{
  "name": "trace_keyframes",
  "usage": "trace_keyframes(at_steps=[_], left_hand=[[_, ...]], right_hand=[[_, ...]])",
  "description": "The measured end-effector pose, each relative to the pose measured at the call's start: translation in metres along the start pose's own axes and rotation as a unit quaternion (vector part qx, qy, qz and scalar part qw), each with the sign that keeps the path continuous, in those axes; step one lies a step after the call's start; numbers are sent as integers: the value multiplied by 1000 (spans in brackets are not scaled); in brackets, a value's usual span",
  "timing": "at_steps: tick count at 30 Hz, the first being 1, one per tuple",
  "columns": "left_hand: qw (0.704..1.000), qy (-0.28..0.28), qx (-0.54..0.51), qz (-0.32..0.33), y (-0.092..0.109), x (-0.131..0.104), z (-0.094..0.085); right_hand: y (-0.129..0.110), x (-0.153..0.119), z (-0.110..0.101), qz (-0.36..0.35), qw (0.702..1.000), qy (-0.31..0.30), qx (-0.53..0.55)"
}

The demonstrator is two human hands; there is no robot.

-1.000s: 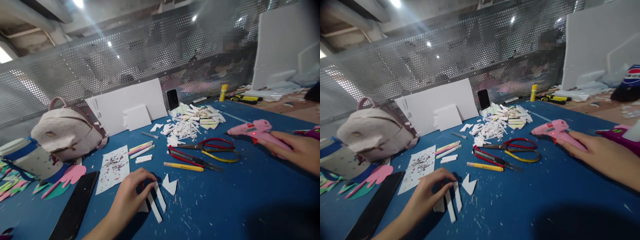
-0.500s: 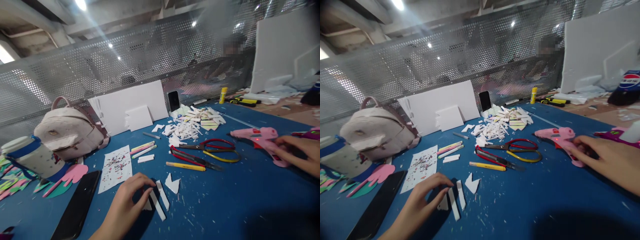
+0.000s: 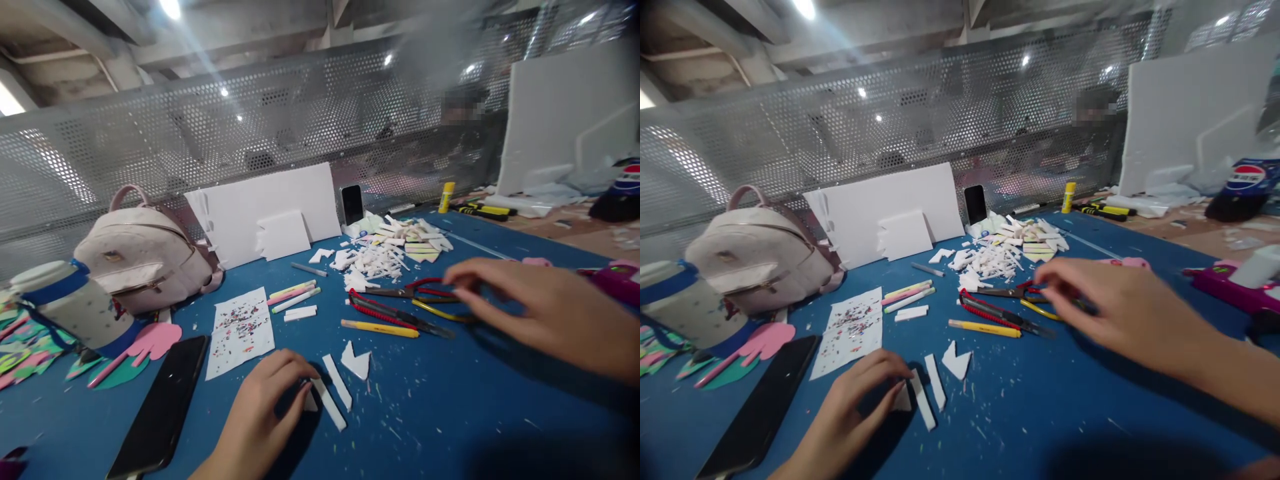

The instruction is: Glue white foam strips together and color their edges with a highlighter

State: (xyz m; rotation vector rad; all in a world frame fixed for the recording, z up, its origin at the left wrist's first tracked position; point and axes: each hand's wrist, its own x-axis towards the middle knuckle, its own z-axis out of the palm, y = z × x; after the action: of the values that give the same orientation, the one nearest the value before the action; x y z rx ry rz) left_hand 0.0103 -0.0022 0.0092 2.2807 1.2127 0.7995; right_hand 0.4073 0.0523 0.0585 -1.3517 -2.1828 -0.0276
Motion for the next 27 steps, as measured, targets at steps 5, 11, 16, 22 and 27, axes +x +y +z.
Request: trace_keyframes(at_steps=[5,11,16,22,27], left_hand=[[1000,10,29,-6,-5,-6,2],[999,3,44,-5,-11,-14,4],[998,-14,62,23,-13,-15,3],[981,-67,138,122,-10,-12,3],[977,-52,148,142,-11,-11,3]], right_hand=[[-75,75,50,-197,964,-180,13],[-123,127,129,-216,947,-234,-38],[-139,140,148,-199,943,-258,-62],[-138,129,121,-153,950,-272,-32],[-140,101,91,-127,942,-309,15]])
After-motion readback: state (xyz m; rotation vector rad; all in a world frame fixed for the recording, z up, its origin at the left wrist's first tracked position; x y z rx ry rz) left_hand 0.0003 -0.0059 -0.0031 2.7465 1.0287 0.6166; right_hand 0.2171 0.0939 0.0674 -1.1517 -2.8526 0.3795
